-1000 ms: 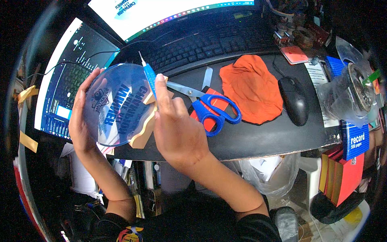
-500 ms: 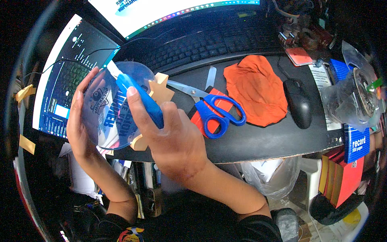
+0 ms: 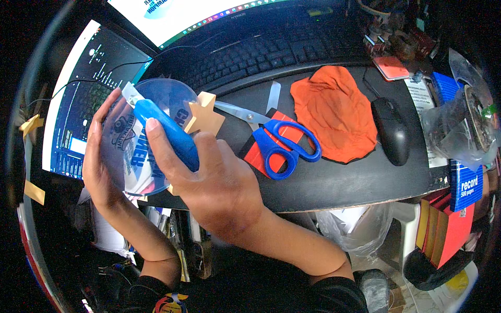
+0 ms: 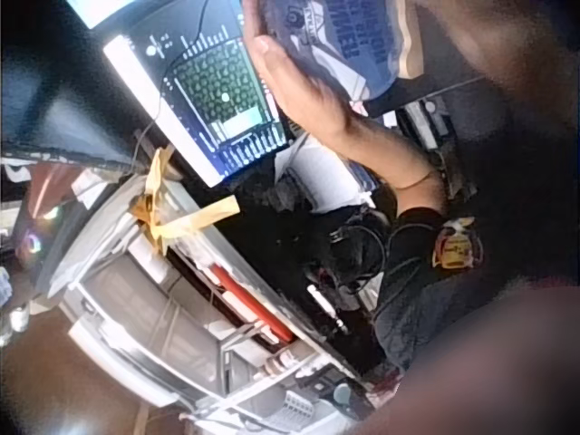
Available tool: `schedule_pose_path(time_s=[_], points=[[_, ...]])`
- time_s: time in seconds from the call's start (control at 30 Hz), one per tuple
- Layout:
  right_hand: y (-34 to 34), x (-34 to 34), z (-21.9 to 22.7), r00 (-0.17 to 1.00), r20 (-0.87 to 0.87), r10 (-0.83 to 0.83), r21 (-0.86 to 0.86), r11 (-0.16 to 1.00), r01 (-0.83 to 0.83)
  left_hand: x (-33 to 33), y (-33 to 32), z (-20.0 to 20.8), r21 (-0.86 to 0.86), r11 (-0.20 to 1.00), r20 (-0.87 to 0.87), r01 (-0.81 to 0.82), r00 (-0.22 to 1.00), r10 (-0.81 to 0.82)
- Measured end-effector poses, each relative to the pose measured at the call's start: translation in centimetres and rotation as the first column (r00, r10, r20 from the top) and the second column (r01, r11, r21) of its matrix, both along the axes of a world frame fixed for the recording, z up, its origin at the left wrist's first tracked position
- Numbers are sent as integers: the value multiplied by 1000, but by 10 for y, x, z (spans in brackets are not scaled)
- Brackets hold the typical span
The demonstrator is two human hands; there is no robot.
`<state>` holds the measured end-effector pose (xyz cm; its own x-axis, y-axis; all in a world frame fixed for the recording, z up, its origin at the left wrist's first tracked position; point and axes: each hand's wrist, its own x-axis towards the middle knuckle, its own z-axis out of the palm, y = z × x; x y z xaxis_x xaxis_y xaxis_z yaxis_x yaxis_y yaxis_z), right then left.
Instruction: The person uses a blue utility knife to cut a transparent circular acrylic sheet along the outline of a wooden star-shaped template. They repeatedly reposition the template and the sheet, then score and trim the acrylic edges to match the star shape.
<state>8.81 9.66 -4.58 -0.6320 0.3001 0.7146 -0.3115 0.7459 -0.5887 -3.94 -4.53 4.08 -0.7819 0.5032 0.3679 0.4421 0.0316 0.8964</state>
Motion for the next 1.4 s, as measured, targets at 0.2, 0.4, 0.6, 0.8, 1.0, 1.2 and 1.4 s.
schedule_pose_path(time_s=[0.2,0.4,0.6,0.8,1.0,1.2,1.4], points=[[-3,-1,5,999,-8,-34,37,999,34,-1,-2,0,-12,1000,-24,-21,1000,21],[-4,-5,3,999,-18,-40,27,999,40,-2,-2,-1,-19,1000,-63,-12,998,11],[-3,-4,3,998,-21,-53,42,998,53,-2,-2,-1,-1,1000,-32,8,999,-8],[-1,-5,1,997,-41,-60,52,997,62,-2,-3,-2,6,1000,-20,8,1000,-8],[0,-5,1,999,-27,-35,12,999,35,-3,-2,-1,-13,1000,-83,17,996,-18],[3,-4,0,1000,14,-15,18,1000,15,-1,0,-1,3,1000,-55,22,998,-22],[3,-3,1,999,39,24,-20,1000,-23,-2,-1,-1,-13,999,-63,32,997,-33]])
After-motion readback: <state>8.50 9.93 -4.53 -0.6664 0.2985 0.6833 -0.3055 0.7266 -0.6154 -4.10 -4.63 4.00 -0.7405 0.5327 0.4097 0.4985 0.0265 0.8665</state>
